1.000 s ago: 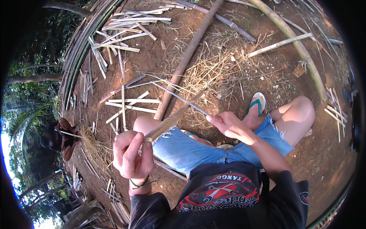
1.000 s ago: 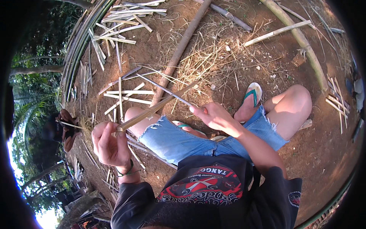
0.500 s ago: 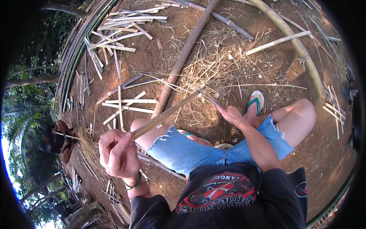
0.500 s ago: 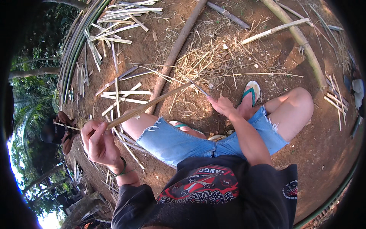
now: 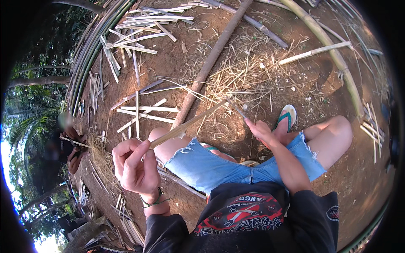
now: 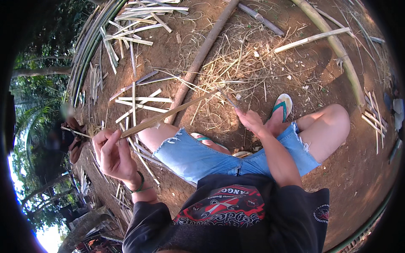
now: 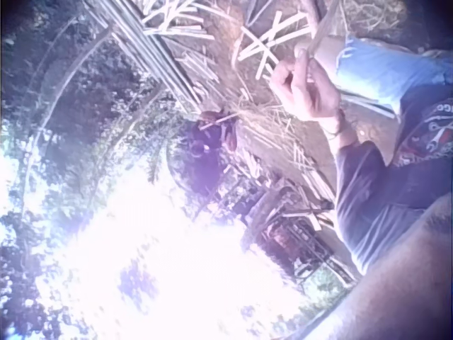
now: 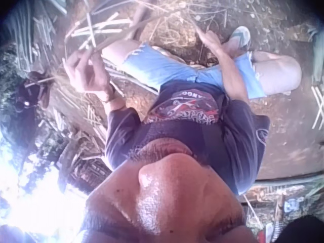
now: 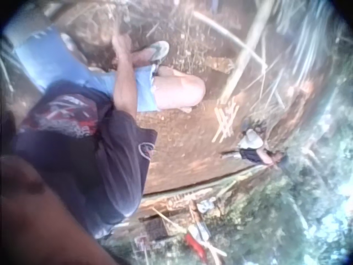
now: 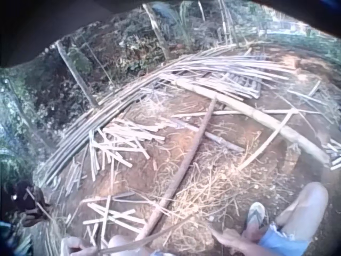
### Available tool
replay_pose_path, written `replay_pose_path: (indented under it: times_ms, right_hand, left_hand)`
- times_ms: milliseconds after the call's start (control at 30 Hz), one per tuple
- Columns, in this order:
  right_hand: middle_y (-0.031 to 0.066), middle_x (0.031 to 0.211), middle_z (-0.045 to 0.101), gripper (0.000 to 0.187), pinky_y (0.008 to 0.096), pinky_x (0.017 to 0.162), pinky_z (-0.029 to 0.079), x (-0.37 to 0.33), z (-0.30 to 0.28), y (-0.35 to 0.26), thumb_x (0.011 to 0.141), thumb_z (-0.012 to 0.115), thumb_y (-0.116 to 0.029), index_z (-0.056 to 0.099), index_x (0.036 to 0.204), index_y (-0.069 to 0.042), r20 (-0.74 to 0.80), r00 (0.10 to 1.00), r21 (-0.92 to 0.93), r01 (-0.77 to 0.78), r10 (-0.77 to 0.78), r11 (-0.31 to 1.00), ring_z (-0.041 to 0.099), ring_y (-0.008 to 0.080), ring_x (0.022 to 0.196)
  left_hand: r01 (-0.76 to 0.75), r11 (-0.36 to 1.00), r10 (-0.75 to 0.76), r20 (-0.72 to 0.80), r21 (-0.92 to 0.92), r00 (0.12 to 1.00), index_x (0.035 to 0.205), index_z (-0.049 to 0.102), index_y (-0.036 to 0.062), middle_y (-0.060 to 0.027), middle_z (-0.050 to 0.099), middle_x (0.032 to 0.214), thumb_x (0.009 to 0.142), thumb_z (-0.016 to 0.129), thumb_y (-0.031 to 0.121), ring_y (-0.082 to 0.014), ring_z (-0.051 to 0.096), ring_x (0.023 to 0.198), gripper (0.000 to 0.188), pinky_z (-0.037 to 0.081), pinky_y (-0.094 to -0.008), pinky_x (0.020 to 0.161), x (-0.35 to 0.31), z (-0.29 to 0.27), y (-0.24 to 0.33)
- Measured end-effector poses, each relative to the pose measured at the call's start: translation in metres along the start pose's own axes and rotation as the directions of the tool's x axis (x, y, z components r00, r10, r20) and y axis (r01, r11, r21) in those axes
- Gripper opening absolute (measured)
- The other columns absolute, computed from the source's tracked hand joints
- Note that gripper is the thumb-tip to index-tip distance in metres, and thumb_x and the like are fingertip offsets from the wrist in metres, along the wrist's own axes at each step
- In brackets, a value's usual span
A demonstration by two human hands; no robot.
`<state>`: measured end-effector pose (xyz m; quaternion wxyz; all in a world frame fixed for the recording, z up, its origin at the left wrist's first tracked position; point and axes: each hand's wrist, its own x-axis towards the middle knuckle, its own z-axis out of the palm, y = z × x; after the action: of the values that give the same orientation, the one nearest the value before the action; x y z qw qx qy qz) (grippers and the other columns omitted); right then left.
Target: The person sits on the ground and uses a machete to split and shape a piece of bamboo. They repeatedly strike the bamboo to split it into thinner strips and then shave the edges to smooth them.
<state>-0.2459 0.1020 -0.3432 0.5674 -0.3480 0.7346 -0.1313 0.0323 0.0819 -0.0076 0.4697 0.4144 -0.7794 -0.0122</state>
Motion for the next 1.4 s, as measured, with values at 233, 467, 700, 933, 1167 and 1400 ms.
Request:
replay_pose_path:
  times_ms: [233,467,700,933,1167,1400]
  right_hand:
    - [0.0028,0.056,0.051,0.057,0.0297,0.048,0.038,-0.123,-0.009,-0.096,0.103,0.047,-0.052,0.054,0.076,-0.002,-0.005,0.914,0.306,0.387,-0.405,0.87,0.048,0.012,0.049]
    - [0.0095,0.054,0.052,0.05,0.0343,0.049,0.039,-0.238,-0.03,-0.133,0.098,0.059,-0.043,0.06,0.088,0.005,-0.074,0.697,0.501,0.644,-0.713,0.577,0.053,0.0152,0.05]
    - [0.0115,0.055,0.052,0.056,0.0362,0.049,0.04,-0.261,-0.031,-0.143,0.099,0.057,-0.049,0.061,0.098,0.007,0.009,0.661,0.515,0.64,-0.75,0.571,0.055,0.0202,0.049]
    - [0.0159,0.061,0.055,0.055,0.038,0.051,0.041,-0.266,-0.034,-0.139,0.098,0.059,-0.049,0.06,0.102,0.006,-0.008,0.641,0.46,0.684,-0.768,0.566,0.059,0.0284,0.051]
    - [0.0186,0.064,0.056,0.053,0.0406,0.052,0.043,-0.272,-0.039,-0.144,0.097,0.061,-0.047,0.06,0.101,0.006,-0.055,0.61,0.419,0.733,-0.791,0.536,0.061,0.0338,0.054]
    - [0.0169,0.059,0.055,0.05,0.0412,0.051,0.044,-0.269,-0.043,-0.148,0.097,0.062,-0.044,0.061,0.1,0.006,-0.032,0.621,0.391,0.729,-0.783,0.562,0.061,0.0355,0.053]
  left_hand:
    - [0.23,0.949,-0.241,-0.026,-0.218,0.97,0.103,0.071,-0.0039,-0.013,0.06,0.099,0.078,0.07,-0.007,-0.0179,0.058,0.086,0.025,0.047,-0.0274,0.074,-0.004,0.014,0.02]
    - [0.428,0.674,-0.454,0.119,-0.603,0.883,0.107,0.066,-0.0062,-0.0106,0.059,0.103,0.081,0.069,-0.007,-0.0114,0.059,0.08,0.026,0.049,-0.0238,0.073,0.002,0.022,0.036]
    - [0.43,0.59,-0.479,0.133,-0.683,0.868,0.107,0.065,-0.006,-0.0098,0.056,0.106,0.08,0.069,-0.01,-0.0117,0.057,0.09,0.027,0.048,-0.0247,0.083,-0.005,0.037,0.051]
    - [0.432,0.601,-0.455,0.157,-0.673,0.877,0.106,0.066,-0.0047,-0.0093,0.055,0.105,0.081,0.069,-0.011,-0.013,0.054,0.092,0.026,0.047,-0.0256,0.083,-0.014,0.041,0.056]
    - [0.432,0.606,-0.469,0.139,-0.668,0.872,0.106,0.067,-0.0051,-0.0091,0.055,0.105,0.082,0.07,-0.01,-0.0139,0.054,0.094,0.024,0.048,-0.0269,0.084,-0.016,0.044,0.059]
    - [0.443,0.43,-0.506,0.196,-0.787,0.84,0.107,0.064,-0.0069,-0.0114,0.058,0.11,0.088,0.066,-0.009,-0.0154,0.06,0.098,0.019,0.051,-0.0282,0.087,-0.009,0.045,0.07]
